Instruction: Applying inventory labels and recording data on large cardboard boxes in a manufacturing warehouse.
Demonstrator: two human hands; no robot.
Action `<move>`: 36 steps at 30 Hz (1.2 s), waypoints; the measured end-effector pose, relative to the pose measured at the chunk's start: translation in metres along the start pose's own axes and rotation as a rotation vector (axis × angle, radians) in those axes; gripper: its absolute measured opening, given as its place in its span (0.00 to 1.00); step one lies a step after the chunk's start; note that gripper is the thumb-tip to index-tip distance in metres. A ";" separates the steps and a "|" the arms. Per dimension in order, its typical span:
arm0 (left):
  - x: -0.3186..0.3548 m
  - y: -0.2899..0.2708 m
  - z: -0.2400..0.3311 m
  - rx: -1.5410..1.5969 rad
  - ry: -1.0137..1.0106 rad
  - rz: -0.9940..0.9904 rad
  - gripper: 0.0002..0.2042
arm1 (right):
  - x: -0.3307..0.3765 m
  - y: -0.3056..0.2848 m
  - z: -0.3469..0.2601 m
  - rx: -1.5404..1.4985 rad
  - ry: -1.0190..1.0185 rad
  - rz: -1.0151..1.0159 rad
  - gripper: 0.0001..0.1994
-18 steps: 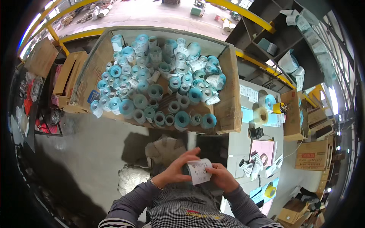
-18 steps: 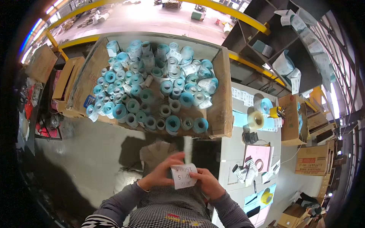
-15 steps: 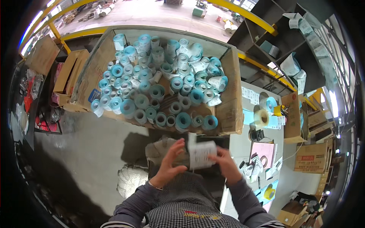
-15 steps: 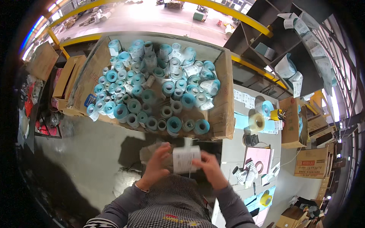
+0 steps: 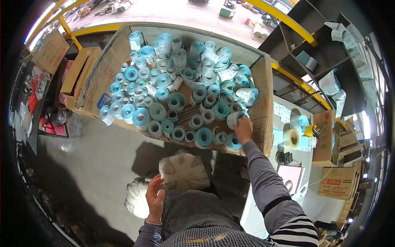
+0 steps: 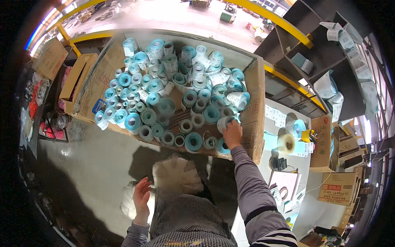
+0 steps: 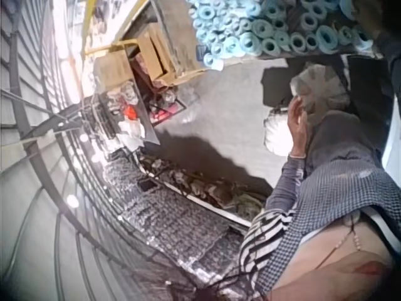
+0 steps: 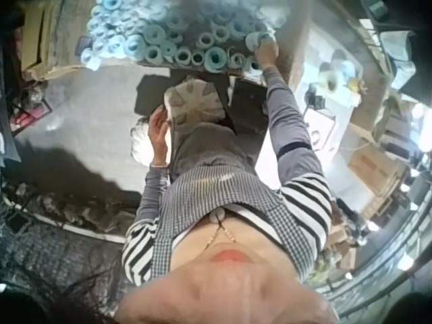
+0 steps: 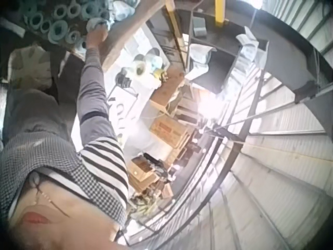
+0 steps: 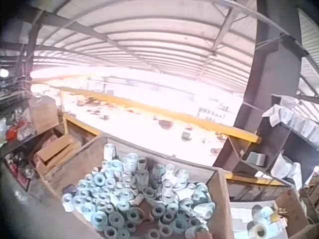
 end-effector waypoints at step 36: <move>0.002 0.005 -0.019 -0.002 -0.082 0.081 0.15 | -0.038 0.026 0.082 0.049 0.528 -0.068 0.06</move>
Point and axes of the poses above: each hand's wrist, its own x-axis away from the middle knuckle, its own y-axis out of the palm, z = x × y, the point moved 10 cm from there along -x, towards the middle knuckle, and after that the axes turned 3 degrees about -x, right-handed, at the moved point
